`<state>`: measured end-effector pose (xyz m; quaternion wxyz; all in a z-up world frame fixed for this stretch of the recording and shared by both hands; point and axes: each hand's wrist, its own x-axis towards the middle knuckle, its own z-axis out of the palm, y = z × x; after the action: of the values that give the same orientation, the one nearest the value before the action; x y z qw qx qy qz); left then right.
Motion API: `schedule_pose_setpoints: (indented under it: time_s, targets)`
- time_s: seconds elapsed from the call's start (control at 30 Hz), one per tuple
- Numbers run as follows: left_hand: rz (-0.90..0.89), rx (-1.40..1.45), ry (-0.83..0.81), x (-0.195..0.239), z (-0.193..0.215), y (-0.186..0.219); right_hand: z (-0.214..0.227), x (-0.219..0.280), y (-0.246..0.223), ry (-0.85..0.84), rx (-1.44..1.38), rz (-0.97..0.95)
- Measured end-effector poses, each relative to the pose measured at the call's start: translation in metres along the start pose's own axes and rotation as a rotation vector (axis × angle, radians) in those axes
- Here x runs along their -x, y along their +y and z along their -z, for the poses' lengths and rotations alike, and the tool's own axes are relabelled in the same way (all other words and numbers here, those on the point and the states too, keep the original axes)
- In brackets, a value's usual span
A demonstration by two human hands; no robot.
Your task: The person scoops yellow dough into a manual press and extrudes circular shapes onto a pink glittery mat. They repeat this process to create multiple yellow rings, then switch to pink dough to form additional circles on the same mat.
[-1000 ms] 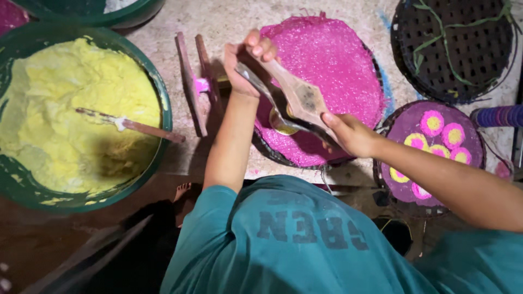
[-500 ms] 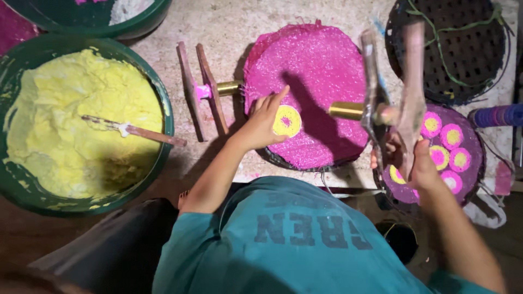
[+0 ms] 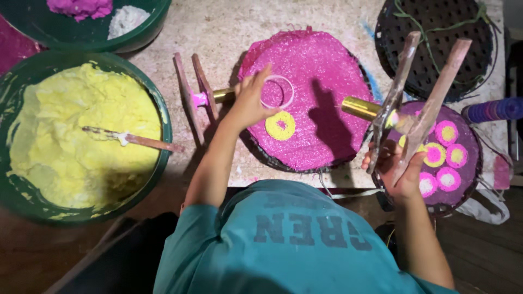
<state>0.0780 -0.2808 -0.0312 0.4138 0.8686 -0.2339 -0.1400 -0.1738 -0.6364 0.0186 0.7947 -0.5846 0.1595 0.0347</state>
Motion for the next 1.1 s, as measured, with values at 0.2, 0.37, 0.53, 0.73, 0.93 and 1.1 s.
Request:
schedule_pose_setpoints:
  time_s: [0.2,0.37,0.53,0.73,0.93,1.1]
  targets:
    - [0.092,0.141,0.554,-0.023,-0.047,-0.087,0.005,-0.003,0.017,0.001,-0.099,0.019]
    - [0.257,0.985,0.47,-0.017,-0.091,-0.129,0.007,-0.004,0.026,-0.061,-0.126,0.06]
    - [0.293,1.12,0.584,0.015,-0.118,-0.096,0.003,-0.011,0.027,-0.02,-0.107,0.059]
    - [0.031,0.539,0.7,0.043,-0.089,-0.036,-0.002,-0.016,0.027,-0.018,-0.09,0.075]
    - [-0.15,-0.227,0.346,0.052,-0.044,0.005,0.004,-0.019,0.031,-0.018,-0.109,0.044]
    - [-0.145,-0.284,0.285,0.051,-0.049,0.011,0.012,-0.022,0.04,-0.054,-0.161,0.015]
